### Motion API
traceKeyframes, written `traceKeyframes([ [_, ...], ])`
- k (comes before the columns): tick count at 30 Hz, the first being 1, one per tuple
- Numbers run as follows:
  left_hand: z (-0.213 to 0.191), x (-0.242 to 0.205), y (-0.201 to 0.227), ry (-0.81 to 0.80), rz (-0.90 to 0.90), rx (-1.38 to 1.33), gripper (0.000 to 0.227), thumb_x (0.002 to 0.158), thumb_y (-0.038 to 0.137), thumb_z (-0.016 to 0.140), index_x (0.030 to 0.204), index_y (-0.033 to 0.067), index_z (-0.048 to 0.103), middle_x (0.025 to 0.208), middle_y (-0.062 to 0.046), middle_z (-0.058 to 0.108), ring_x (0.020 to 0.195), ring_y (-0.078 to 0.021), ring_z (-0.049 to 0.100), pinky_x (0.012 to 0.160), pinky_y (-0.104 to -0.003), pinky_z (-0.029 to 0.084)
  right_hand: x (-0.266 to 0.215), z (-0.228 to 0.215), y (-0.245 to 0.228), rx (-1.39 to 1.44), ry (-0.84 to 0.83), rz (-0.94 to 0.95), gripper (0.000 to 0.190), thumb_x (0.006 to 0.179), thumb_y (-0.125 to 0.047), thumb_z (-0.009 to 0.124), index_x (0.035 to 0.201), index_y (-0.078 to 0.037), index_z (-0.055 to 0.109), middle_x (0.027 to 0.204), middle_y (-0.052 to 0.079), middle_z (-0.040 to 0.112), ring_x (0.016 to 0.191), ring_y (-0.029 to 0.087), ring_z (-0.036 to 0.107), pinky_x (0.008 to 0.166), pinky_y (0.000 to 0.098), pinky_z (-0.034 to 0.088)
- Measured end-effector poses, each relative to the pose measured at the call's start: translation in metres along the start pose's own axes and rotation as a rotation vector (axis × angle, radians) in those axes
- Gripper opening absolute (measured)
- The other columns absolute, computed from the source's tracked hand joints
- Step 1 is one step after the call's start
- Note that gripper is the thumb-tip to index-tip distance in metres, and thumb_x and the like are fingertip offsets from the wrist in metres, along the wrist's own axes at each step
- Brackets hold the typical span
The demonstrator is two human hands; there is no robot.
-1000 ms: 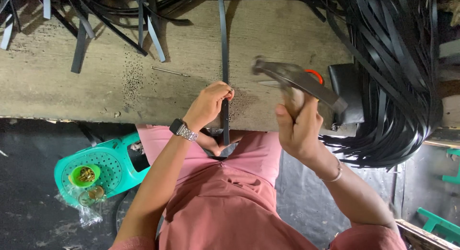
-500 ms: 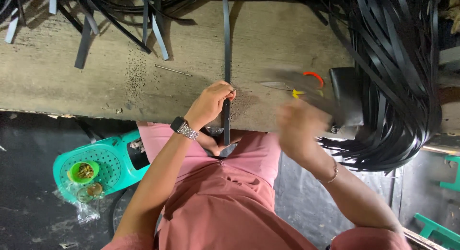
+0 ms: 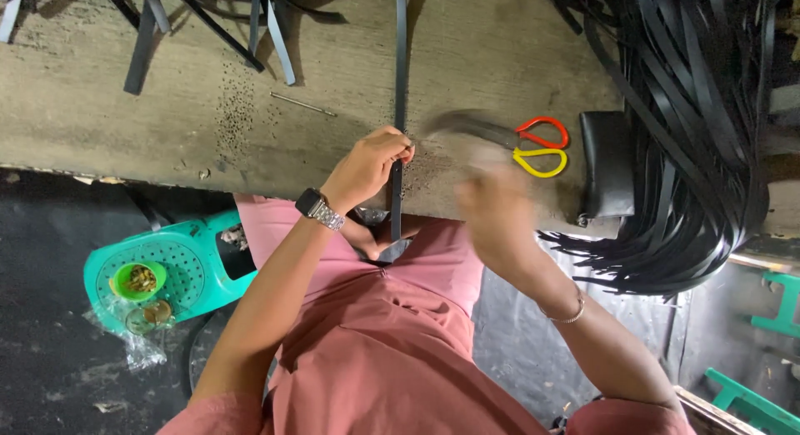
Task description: The person repeatedly hammers nails into a single black leather strip laid on a wooden workbench. They position each nail, strike it with a hammer, and continue the process along the strip. The strip is then placed back into a pile of similar strips.
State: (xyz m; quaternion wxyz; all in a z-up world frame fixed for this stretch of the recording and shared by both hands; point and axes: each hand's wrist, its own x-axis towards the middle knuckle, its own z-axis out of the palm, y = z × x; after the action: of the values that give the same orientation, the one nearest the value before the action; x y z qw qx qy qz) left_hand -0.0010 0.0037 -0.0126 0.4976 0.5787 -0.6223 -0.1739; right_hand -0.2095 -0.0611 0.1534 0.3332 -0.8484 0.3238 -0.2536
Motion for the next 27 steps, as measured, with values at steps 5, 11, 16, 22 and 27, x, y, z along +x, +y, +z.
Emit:
traceKeyframes([
  [5,-0.006,0.004,0.007,-0.014,-0.062,-0.061,0.024,0.104,-0.002,0.048,0.084,0.0085,0.057,0.083,-0.005,0.066,0.084,-0.0241,0.066,0.078,-0.032,0.054,-0.003,0.007,0.068,-0.370,-0.249,0.261,0.037,0.099,-0.041,0.061,0.119,-0.010,0.055,0.095,0.025,0.070,0.083,0.051,0.070,0.067,0.0610,0.053],
  [11,-0.012,0.004,0.019,0.022,-0.094,-0.105,0.012,0.105,0.007,0.059,0.093,0.0089,0.063,0.088,-0.008,0.068,0.092,-0.0279,0.070,0.082,-0.036,0.057,0.054,-0.005,0.126,-0.705,0.114,0.095,0.038,0.108,-0.033,0.059,0.133,-0.005,0.050,0.081,0.028,0.068,0.077,0.051,0.069,0.068,0.0642,0.050],
  [16,-0.013,0.010,0.028,0.090,-0.030,-0.135,0.016,0.103,0.011,0.066,0.091,0.0023,0.069,0.091,-0.012,0.071,0.093,-0.0297,0.072,0.082,-0.034,0.058,0.065,0.021,0.147,-0.896,0.117,-0.129,0.043,0.090,-0.010,0.071,0.131,-0.005,0.060,0.109,0.017,0.064,0.104,0.036,0.061,0.082,0.0475,0.052],
  [22,-0.010,0.010,0.021,0.143,0.028,-0.076,0.013,0.099,0.009,0.071,0.089,0.0010,0.072,0.090,-0.011,0.075,0.090,-0.0291,0.074,0.078,-0.033,0.059,0.040,0.094,0.117,-0.425,-0.094,-0.431,0.035,0.088,-0.011,0.070,0.123,-0.010,0.069,0.127,0.011,0.061,0.125,0.032,0.056,0.102,0.0419,0.042],
  [27,-0.006,0.009,0.018,0.206,0.076,-0.038,0.011,0.096,0.008,0.076,0.088,0.0018,0.073,0.090,-0.012,0.075,0.088,-0.0314,0.074,0.075,-0.036,0.060,0.033,0.114,0.116,-0.369,-0.117,-0.397,0.032,0.083,-0.025,0.079,0.110,-0.010,0.069,0.134,0.005,0.056,0.130,0.030,0.052,0.104,0.0434,0.038],
])
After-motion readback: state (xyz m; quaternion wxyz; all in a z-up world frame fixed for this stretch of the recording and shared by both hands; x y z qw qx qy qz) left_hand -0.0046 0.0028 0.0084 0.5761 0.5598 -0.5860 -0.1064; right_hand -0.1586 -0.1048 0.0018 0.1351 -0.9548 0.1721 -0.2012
